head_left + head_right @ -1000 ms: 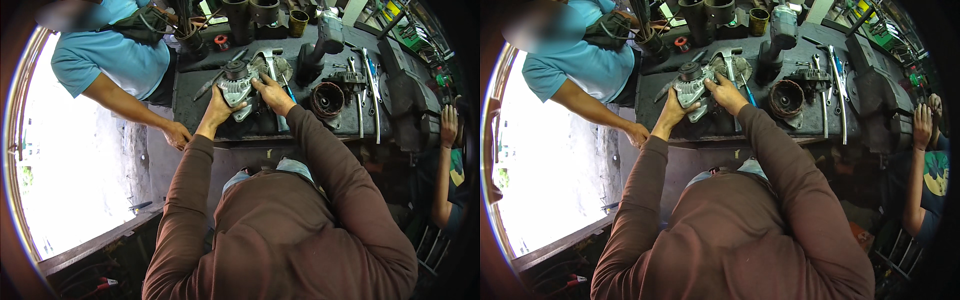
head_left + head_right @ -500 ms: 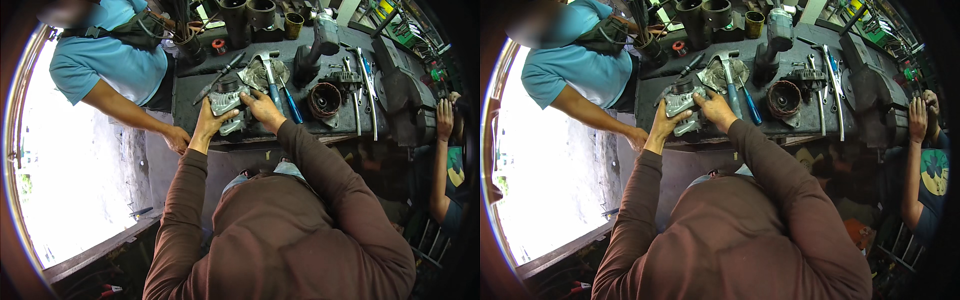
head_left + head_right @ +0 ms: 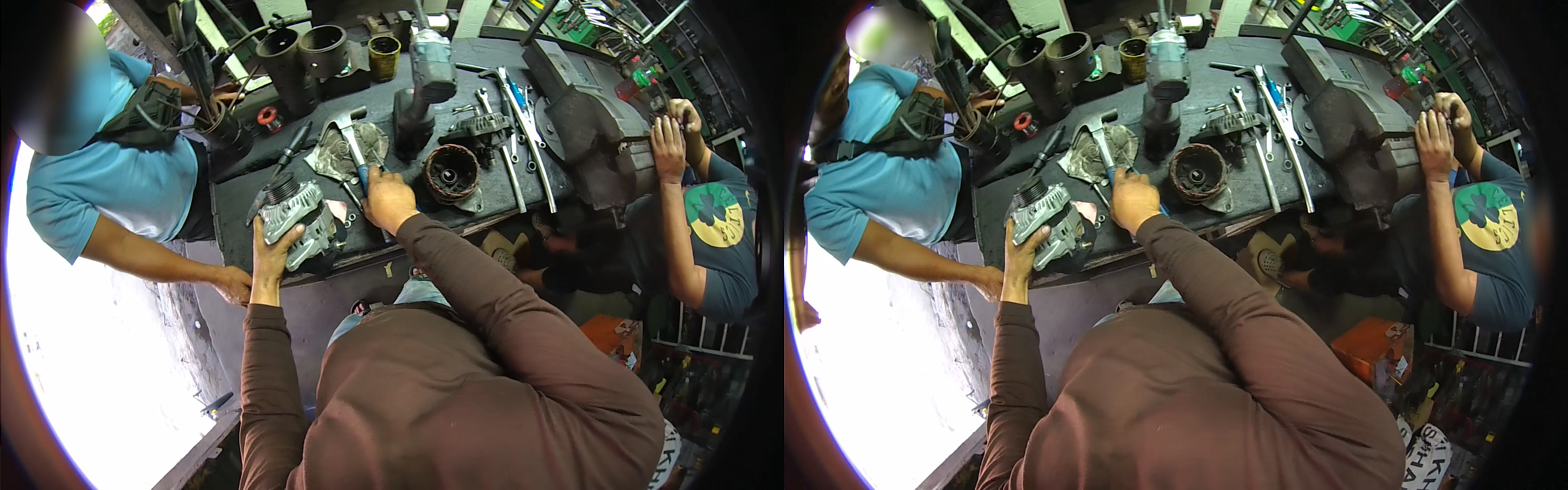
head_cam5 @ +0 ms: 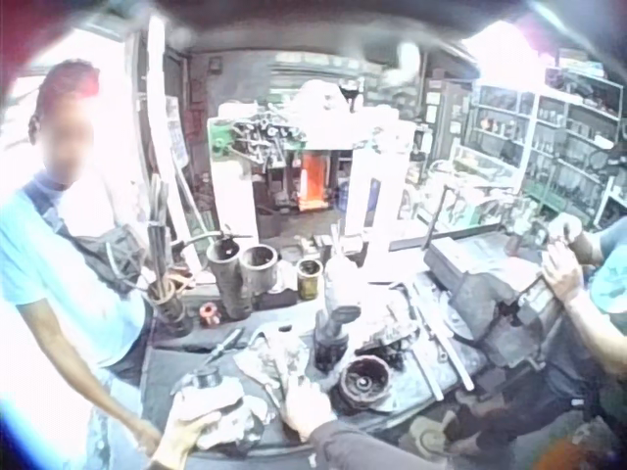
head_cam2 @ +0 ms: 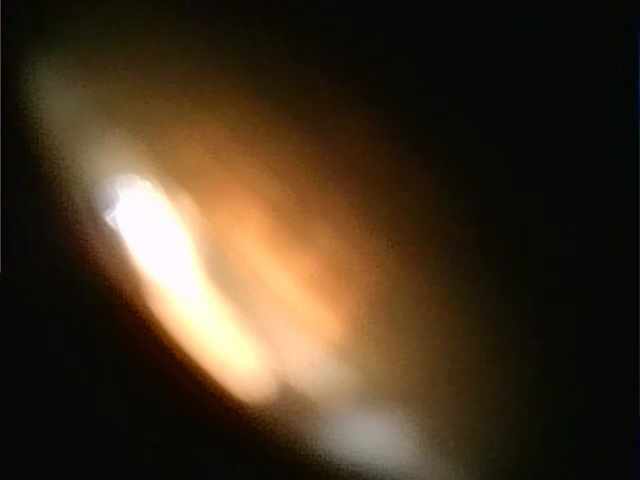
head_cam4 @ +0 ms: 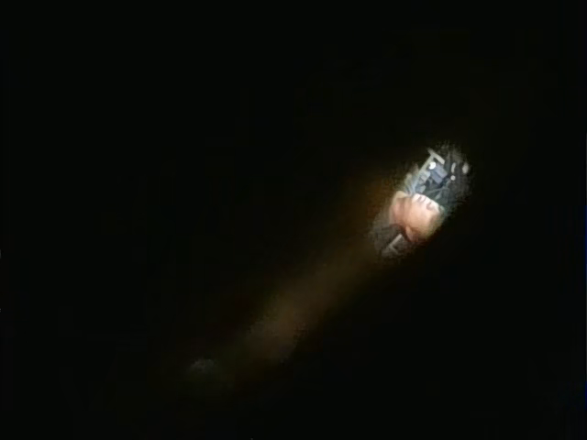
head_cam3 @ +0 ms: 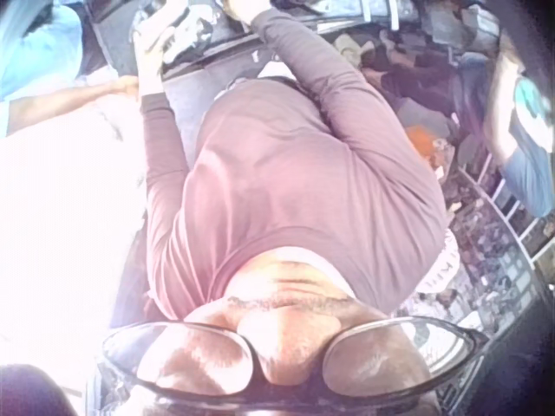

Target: The person is repairing an alternator on a workbench. They use a screwdriver to remove screws, disassemble the alternator, and then reassemble it. The person also uses a socket wrench to tighten bolts and places the alternator on a testing machine.

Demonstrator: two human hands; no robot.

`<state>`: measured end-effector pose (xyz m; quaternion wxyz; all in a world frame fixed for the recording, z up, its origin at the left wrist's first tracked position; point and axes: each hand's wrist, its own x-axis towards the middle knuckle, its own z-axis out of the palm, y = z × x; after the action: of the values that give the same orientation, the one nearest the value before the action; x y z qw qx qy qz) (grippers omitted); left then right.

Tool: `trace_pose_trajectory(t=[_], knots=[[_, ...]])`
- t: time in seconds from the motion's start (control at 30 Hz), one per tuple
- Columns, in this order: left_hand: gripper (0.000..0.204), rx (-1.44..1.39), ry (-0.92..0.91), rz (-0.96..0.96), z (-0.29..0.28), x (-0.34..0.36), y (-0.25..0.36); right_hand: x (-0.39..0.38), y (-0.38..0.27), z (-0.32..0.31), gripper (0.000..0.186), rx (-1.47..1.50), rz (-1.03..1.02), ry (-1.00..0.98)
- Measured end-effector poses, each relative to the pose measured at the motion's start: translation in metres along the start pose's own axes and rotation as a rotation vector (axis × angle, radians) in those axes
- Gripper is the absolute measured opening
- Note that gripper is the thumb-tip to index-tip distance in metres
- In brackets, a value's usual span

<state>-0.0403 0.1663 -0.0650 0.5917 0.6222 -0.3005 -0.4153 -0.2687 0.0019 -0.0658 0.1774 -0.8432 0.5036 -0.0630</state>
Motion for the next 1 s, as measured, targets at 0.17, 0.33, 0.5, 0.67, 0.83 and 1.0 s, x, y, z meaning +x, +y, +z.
trace_pose_trajectory(t=[0.17,0.33,0.5,0.67,0.83,1.0], knots=[[0.089,-0.005,-0.004,0.068,0.003,-0.005,-0.005,0.024,-0.009,-0.008,0.069,0.054,0.108,-0.169],[0.097,0.044,0.009,0.121,0.006,-0.01,-0.009,0.054,0.002,-0.012,0.048,0.504,0.356,-0.308],[0.093,0.087,0.032,0.135,0.007,-0.013,-0.009,0.045,0.012,-0.019,0.034,1.024,0.294,-0.198],[0.084,-0.026,0.024,0.127,0.006,-0.007,-0.015,0.016,0.02,-0.061,0.019,1.418,0.139,-0.362],[0.082,-0.053,0.007,0.111,0.011,-0.007,-0.006,-0.016,0.04,-0.083,0.022,1.438,0.006,-0.333],[0.103,-0.01,-0.009,0.176,0.009,-0.004,-0.015,-0.033,0.039,-0.068,0.03,0.985,0.081,-0.095]])
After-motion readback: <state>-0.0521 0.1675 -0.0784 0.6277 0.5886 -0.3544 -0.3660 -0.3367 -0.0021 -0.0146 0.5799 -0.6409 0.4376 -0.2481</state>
